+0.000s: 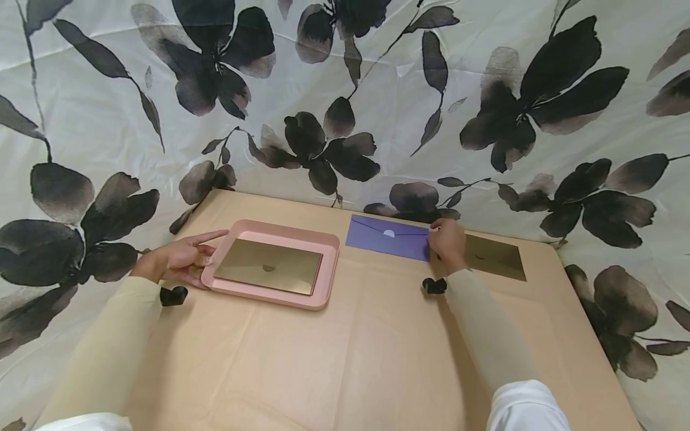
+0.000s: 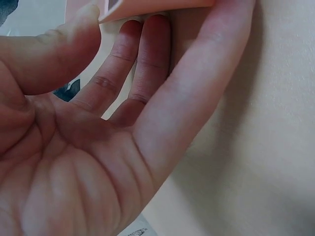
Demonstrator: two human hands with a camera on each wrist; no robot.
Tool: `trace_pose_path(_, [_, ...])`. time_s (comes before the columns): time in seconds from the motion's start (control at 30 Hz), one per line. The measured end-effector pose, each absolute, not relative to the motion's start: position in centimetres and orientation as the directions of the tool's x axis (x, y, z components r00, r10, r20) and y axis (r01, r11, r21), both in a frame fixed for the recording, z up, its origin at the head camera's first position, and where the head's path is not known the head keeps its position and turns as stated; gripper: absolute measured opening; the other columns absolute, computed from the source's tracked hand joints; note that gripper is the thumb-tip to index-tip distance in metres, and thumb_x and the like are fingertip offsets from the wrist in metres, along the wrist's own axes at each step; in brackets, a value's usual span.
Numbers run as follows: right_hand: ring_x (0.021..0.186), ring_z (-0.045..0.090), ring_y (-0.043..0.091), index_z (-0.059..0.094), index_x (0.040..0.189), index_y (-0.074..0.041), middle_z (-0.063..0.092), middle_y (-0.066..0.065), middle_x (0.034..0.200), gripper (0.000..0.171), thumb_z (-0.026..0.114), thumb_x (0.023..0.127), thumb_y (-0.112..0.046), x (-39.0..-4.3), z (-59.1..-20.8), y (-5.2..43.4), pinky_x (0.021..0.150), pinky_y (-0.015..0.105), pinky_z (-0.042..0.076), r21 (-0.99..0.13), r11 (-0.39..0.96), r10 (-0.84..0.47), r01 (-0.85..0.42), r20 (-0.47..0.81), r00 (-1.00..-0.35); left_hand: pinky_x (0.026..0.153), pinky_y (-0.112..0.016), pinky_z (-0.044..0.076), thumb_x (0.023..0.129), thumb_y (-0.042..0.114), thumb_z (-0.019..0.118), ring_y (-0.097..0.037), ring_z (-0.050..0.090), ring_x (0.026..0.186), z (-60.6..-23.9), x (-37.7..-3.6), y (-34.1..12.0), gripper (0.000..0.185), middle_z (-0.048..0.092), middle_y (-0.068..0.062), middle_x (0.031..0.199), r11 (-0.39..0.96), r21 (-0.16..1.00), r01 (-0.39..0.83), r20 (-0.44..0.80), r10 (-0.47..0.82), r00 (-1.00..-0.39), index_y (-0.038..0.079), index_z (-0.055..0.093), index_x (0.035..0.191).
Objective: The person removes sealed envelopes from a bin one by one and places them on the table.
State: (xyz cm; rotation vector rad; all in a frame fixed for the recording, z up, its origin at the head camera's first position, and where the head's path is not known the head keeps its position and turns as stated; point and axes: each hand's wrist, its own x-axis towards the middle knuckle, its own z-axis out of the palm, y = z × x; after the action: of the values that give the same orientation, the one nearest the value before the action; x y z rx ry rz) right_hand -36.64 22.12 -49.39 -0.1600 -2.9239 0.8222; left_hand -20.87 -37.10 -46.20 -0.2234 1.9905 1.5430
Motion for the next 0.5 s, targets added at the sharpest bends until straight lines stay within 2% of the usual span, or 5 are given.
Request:
trace_pose_path(0.13, [0.104, 0.068, 0.042, 0.079, 0.11, -0.004, 0.076, 0.021, 0.112, 0.03, 0.058, 0.089, -0.008, -36.3, -48.8, 21.7, 0.085, 0.05, 0.057, -0.563, 0.825, 0.123, 0.053, 0.088, -0.989, 0.089, -0.062, 0.06, 0.102, -0.003, 0.049, -0.031, 0.068, 0.116, -46.3, -20.8, -37.2, 0.086, 0.021, -0.032, 0.167, 0.301, 0.826, -0.476, -0.547, 0.228, -0.805, 0.032, 0.006, 0.168])
trace_pose_path(0.33, [0.075, 0.069, 0.021, 0.08, 0.109, -0.001, 0.079, 0.017, 0.092, 0.025, 0.073, 0.086, -0.005, -35.7, -48.6, 20.9, 0.063, 0.024, 0.05, -0.647, 0.762, 0.063, 0.018, 0.045, -0.997, 0.089, -0.062, 0.061, 0.101, -0.004, 0.048, -0.03, 0.068, 0.115, -46.4, -20.6, -37.4, 0.088, 0.018, -0.032, 0.168, 0.29, 0.828, -0.48, -0.547, 0.232, -0.804, 0.033, 0.005, 0.168])
trace_pose_path(0.5, [0.065, 0.066, 0.008, 0.079, 0.113, 0.0, 0.078, 0.019, 0.098, 0.029, 0.076, 0.085, -0.003, -35.1, -48.5, 20.2, 0.062, 0.017, 0.051, -0.719, 0.694, 0.06, 0.051, -0.013, -0.998, 0.089, -0.062, 0.06, 0.101, -0.004, 0.048, -0.03, 0.069, 0.115, -46.4, -20.7, -37.4, 0.088, 0.018, -0.032, 0.168, 0.294, 0.829, -0.475, -0.545, 0.236, -0.805, 0.034, 0.005, 0.168])
